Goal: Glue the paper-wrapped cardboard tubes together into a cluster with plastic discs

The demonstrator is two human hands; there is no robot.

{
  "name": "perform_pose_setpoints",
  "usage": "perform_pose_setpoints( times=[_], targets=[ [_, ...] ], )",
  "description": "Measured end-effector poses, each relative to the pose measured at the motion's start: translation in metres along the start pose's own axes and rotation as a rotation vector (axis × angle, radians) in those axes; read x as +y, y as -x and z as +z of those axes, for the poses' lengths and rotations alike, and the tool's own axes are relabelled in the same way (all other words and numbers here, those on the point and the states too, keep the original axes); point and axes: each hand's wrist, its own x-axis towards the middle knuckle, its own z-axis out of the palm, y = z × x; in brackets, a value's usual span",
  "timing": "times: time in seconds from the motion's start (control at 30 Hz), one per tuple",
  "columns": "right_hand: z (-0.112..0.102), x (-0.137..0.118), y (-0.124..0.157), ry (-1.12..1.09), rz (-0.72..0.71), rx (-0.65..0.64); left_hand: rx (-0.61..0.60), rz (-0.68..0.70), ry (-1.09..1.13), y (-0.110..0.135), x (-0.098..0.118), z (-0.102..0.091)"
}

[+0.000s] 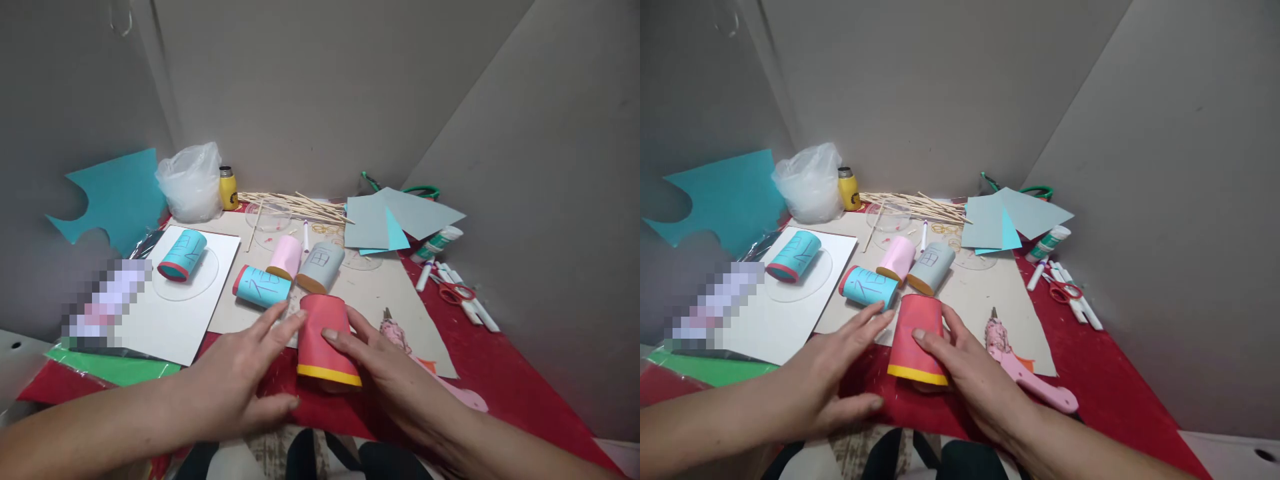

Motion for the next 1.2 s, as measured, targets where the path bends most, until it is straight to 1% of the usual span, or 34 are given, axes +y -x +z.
perform_pose_setpoints(
  times=[0.07,0.13,0.27,0.4,0.57,0.7,0.83,1.03,1.2],
  targets=[
    [0.002,0.003,0.001,-0.019,-0.019,-0.01,-0.058,0.034,-0.04,-0.006,0.001,0.012],
    [0.001,0.004,0.001,-0.006,-0.033,-0.005,-0.089,0.083,-0.079,-0.011,-0.001,0.023],
    [-0.012,0.003,-0.004,0.117,-0.04,0.042,-0.079,0.13,-0.081,-0.016,-0.009,0.035],
    [-0.024,-0.002,-0.016,0.268,-0.025,0.058,-0.039,0.124,-0.041,-0.013,-0.016,0.035],
    [-0.022,-0.005,-0.03,0.462,-0.014,0.033,-0.024,0.144,-0.042,-0.005,-0.025,0.033],
    [-0.021,-0.004,-0.036,0.524,-0.068,0.042,0.026,0.169,-0.04,-0.004,-0.036,0.04],
    [-0.023,-0.006,-0.036,0.574,-0.14,0.069,0.041,0.195,-0.061,-0.008,-0.043,0.045],
    [-0.026,-0.012,-0.037,0.634,-0.252,0.109,0.042,0.224,-0.123,-0.012,-0.045,0.047],
    [-0.03,-0.008,-0.046,0.658,-0.266,0.084,0.032,0.221,-0.186,-0.011,-0.046,0.047]
  ],
)
